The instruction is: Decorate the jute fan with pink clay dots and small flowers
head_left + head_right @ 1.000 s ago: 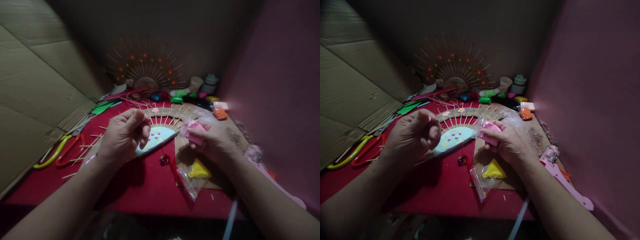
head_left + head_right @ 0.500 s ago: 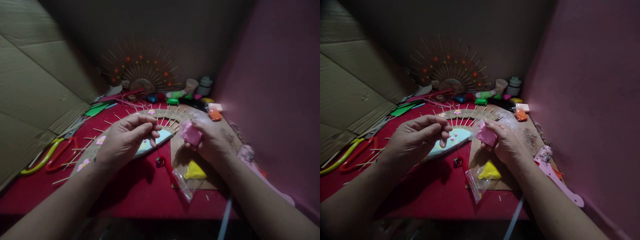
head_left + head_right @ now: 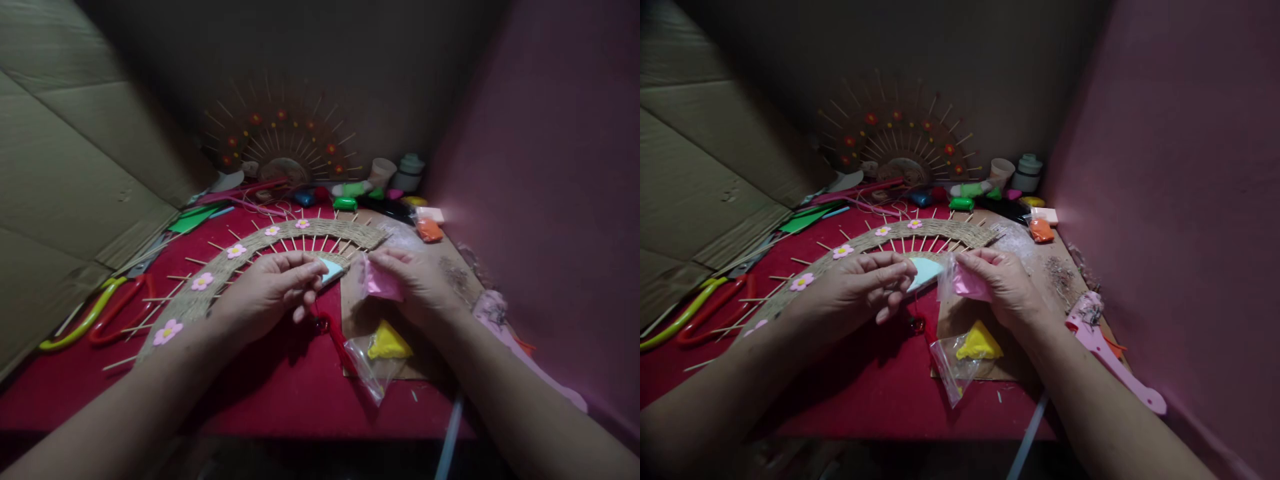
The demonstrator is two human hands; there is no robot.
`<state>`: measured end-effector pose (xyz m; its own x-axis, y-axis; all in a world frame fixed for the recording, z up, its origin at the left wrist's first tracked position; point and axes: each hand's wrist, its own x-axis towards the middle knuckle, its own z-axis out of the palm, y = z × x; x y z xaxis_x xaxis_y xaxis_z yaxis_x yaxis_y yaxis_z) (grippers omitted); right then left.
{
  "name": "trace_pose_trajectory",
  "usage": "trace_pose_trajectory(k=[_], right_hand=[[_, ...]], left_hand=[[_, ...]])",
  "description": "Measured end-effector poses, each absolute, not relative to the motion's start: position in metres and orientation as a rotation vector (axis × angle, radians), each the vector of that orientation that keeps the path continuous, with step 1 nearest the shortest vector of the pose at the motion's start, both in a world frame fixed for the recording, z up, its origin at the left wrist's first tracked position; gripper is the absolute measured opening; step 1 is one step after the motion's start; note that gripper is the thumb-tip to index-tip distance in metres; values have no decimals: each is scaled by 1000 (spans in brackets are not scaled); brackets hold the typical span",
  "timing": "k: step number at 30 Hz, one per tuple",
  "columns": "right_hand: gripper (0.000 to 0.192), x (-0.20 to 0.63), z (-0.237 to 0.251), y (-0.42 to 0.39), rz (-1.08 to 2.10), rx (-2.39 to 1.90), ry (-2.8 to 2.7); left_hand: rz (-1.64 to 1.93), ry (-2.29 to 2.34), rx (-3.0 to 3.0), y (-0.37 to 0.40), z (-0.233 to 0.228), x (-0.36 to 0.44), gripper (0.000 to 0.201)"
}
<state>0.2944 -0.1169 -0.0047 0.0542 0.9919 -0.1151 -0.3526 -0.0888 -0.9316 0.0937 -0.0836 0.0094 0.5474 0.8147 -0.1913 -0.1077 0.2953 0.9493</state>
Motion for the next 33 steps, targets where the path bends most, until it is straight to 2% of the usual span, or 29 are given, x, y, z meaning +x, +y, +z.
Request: trace_pose_trajectory(k=[5,10,14,19,22,25,29,33], right_hand=[[24,299,-4,-118,1272,-1180,-981],[16,309,0,-115,1032,-1353,-1219],[18,317,2,-110,1013,-1487,-1312],[15,322,-1,-106,902,-1529,-1499],[14,324,-4,-105,821,-1594,-1601],[17,324,-7,-105,742,-1683,-1653],[19,327,-9,-106,583,-1769,-1685],[22,328,-5,-107,506,-1769,-1673]], left_hand=[[627,788,1108,-84,8,94,13],[749,767,1120,-84,11,92,8],[836,836,1157,-87,29,79,16],[967,847,1191,-77,60,62,5],[1011,821,1198,-65,74,62,10],[1016,818,1209,-55,82,66,14],[930,793,1281,-39,81,68,2],[886,770,1305,-19,76,70,3]])
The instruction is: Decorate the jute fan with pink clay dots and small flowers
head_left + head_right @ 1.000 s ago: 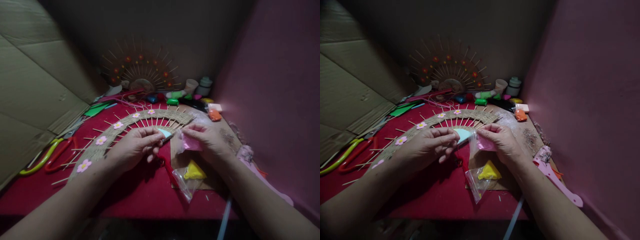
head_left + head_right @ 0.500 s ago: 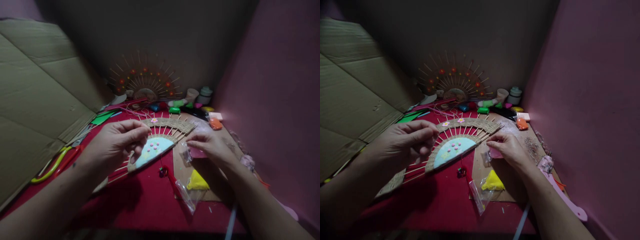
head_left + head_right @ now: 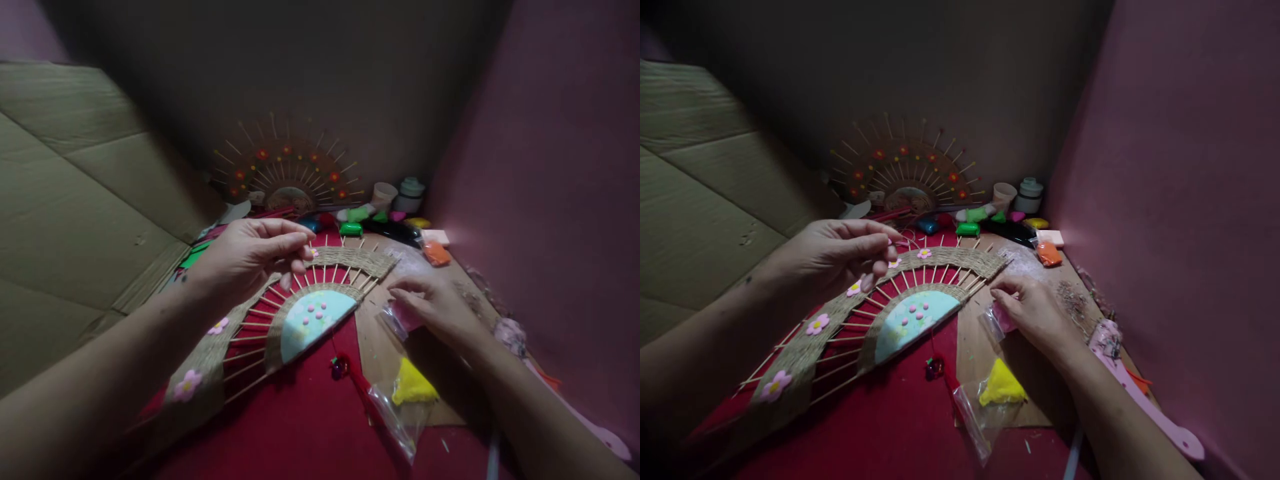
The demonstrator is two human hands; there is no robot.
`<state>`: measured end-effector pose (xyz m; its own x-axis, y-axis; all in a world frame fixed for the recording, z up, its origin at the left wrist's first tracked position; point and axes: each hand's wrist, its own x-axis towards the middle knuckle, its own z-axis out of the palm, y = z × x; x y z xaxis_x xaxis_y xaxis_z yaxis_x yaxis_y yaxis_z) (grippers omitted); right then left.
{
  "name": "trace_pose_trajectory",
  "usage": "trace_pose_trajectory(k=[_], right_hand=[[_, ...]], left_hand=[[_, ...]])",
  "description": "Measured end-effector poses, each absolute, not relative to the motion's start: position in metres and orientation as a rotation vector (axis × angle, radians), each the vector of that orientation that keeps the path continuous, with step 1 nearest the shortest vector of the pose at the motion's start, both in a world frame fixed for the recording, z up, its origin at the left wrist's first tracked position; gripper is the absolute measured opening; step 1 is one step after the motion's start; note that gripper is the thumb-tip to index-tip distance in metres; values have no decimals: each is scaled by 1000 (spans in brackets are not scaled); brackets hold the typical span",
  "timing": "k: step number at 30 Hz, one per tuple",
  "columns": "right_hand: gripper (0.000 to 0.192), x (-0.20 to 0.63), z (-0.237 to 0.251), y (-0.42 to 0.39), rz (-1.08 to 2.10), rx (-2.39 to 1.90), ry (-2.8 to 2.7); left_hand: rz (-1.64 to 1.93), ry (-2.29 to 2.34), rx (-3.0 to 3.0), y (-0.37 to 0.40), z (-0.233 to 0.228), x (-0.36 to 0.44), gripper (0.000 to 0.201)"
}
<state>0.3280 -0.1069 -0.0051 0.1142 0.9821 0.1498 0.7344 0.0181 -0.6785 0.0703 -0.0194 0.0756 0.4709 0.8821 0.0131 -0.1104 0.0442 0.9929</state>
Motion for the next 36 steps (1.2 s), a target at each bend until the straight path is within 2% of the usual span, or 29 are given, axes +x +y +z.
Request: trace_pose_trajectory(k=[3,7,10,13,20,29,32,36], right_hand=[[21,323,4,-108,488,-1744,-1685],[17,312,21,-109,421,-1703,-1698],[14,305,32,-106,353,-1672,-1737],[13,301,37,-102,270,-1638,-1760],[15,301,20,-94,104,-1572,-1734],[17,305,24,-85,205,-1619,-1878],[19,300,26,-67,198,-1664,-2005],[25,289,19,-27,37,-1689,-2294]], left_hand=[[888,714,1292,-4,74,75,8],[829,674,1315,16,71,82,4],[812,704,1334,31,66,89,11],[761,708,1347,47,61,98,3],[660,724,1439,81,48,107,4],[610,768,1572,108,19,101,5],[577,775,1631,112,14,102,3],[570,813,1644,115,10,105,3]])
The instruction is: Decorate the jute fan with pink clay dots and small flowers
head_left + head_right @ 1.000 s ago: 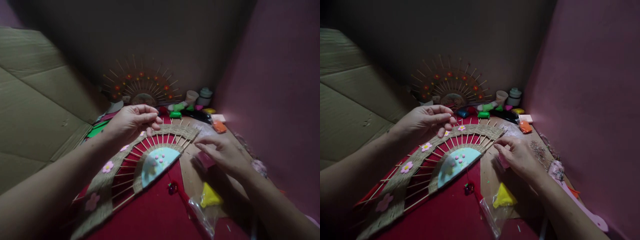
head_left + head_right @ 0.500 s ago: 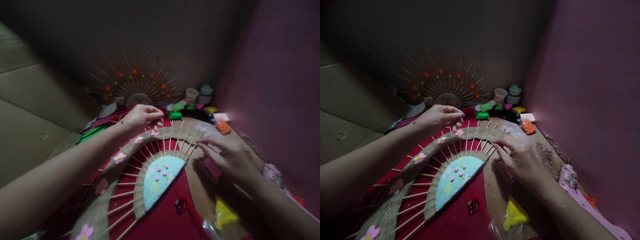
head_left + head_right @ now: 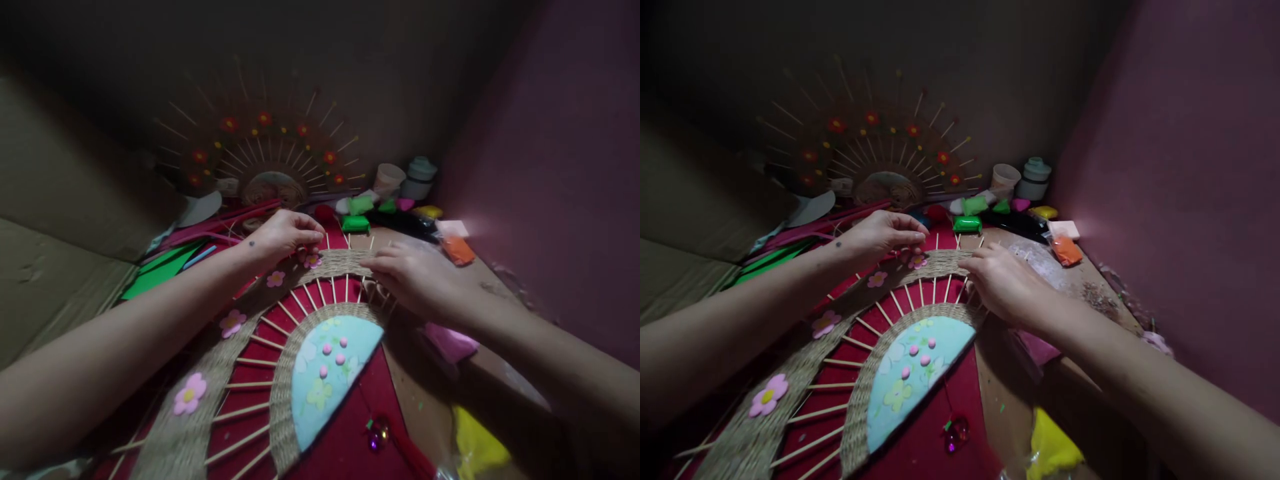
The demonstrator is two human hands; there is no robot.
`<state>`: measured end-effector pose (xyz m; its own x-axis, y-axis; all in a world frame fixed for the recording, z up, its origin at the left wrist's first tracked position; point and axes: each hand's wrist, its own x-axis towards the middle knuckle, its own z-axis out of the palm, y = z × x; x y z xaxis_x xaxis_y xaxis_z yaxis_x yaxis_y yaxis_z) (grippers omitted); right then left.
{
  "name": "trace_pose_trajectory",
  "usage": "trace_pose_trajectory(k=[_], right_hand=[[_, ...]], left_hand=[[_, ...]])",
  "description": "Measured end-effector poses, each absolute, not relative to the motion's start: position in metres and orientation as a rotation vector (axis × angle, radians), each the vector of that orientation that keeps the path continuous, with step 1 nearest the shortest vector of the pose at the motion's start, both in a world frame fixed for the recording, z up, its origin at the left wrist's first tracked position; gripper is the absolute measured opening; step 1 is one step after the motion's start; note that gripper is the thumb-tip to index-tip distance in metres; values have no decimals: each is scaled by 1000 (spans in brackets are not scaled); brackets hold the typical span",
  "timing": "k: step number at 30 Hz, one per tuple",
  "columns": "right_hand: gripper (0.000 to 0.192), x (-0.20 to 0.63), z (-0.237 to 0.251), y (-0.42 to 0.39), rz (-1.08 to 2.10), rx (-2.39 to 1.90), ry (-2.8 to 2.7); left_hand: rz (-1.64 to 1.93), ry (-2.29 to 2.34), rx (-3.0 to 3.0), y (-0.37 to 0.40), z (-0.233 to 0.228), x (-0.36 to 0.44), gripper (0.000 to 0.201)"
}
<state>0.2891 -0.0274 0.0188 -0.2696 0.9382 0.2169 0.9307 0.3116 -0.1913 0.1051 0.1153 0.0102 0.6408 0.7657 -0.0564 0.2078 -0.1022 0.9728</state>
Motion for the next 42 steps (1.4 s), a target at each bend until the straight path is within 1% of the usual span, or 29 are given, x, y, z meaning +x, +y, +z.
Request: trace_pose_trajectory(k=[4,10,16,18,21,24,30,37,42], right_hand=[[32,281,7,2,-88,-1707,-2456],[39,273,-3,9,-155,-1774,-2589],[42,277,4,7,-94,-1787,-2530],[40,282,11,4,-78,-1832,-2452],[31,289,16,-2,-63,-1915,-2392],[27,294,13,-8,8,-1856,-2407],[25,300,7,-11,46,-1846,-2389],[26,302,7,-14,168,-1812,-2389],[26,305,1,-14,161,-1765,-2371]], left_hand=[[569,836,1692,118,10,111,3],[541,869,1768,122,8,116,6],[498,862,1845,120,9,117,10],[479,847,1898,118,11,119,10],[397,840,1994,116,10,126,13],[362,826,2157,115,4,132,16],[430,756,2516,114,-9,139,7],[485,600,2637,111,-15,141,4],[502,552,2624,113,-20,142,5]])
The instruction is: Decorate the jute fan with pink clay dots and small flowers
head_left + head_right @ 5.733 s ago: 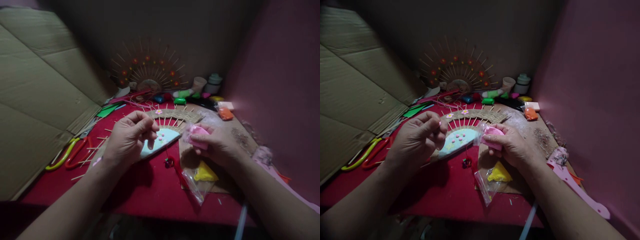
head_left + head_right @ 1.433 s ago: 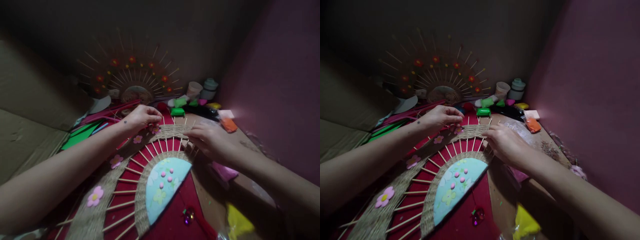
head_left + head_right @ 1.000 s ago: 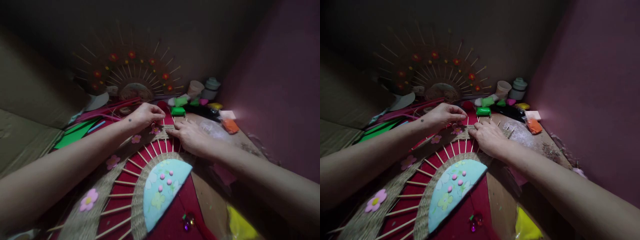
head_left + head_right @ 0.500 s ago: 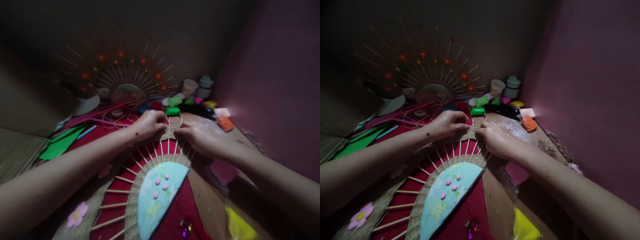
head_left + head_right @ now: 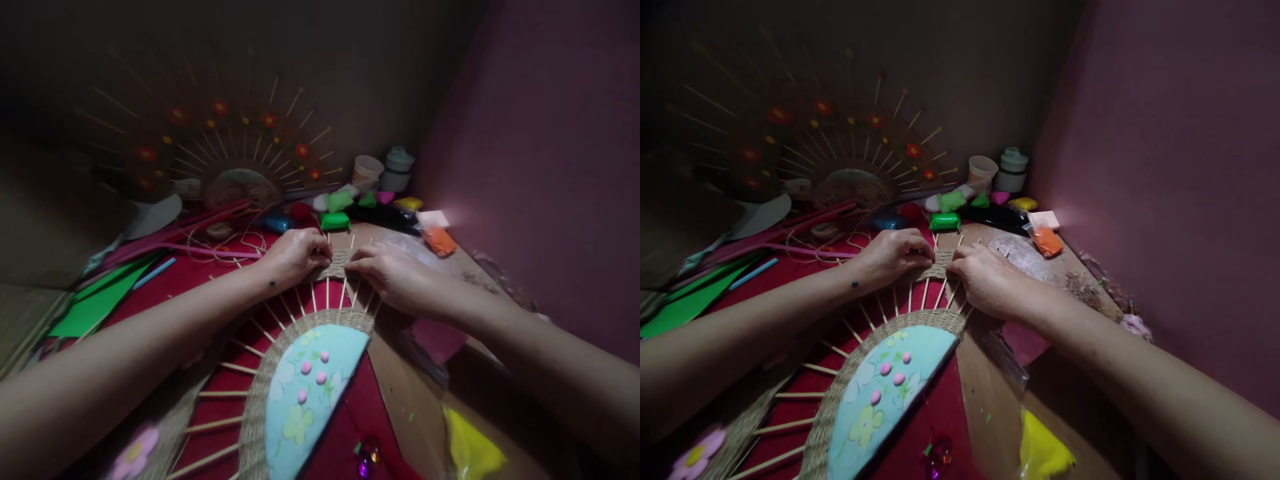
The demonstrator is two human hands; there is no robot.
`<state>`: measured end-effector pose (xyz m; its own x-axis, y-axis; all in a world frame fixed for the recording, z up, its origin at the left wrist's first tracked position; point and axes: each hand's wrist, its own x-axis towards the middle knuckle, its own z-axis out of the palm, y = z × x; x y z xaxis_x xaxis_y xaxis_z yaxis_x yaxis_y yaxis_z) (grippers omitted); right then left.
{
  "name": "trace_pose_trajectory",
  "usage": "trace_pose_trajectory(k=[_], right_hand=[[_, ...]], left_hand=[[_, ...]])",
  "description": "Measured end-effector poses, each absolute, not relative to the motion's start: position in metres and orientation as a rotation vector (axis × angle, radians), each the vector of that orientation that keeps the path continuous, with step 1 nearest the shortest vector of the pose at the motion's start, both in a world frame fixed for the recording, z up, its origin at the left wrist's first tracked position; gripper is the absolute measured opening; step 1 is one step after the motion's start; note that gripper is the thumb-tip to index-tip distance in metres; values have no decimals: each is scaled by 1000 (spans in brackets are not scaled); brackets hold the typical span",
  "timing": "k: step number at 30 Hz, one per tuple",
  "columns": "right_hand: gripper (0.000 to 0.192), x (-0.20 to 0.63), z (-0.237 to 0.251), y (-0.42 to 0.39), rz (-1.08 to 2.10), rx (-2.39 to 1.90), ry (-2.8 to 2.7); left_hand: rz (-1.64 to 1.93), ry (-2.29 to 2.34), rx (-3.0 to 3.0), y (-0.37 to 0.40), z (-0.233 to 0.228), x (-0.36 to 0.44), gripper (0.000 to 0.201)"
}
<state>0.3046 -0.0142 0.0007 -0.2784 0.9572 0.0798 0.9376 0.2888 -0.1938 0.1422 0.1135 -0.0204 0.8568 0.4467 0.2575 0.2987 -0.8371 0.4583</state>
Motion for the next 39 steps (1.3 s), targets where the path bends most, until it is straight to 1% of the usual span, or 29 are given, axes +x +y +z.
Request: trace_pose_trajectory(k=[5,10,14,21,27,32,39], right_hand=[[27,305,0,-15,182,-1746,-2386],[27,303,4,-17,182,-1789,-2398],[27,300,8,-14,172,-1819,-2387],[29,290,4,-5,60,-1831,-2408],[31,282,-6,-4,-37,-1898,-2409],[36,275,-7,-2,-61,-1934,-2483],[33,278,-7,-1,-92,-1964,-2442]], left_hand=[[582,447,2732,115,-26,141,12],[527,327,2922,113,-24,135,24],[516,362,2884,113,-19,132,28],[509,563,2880,113,-15,130,21],[408,624,3003,108,-18,131,27],[386,611,3037,103,-20,132,26],[404,597,3001,106,-16,129,27]])
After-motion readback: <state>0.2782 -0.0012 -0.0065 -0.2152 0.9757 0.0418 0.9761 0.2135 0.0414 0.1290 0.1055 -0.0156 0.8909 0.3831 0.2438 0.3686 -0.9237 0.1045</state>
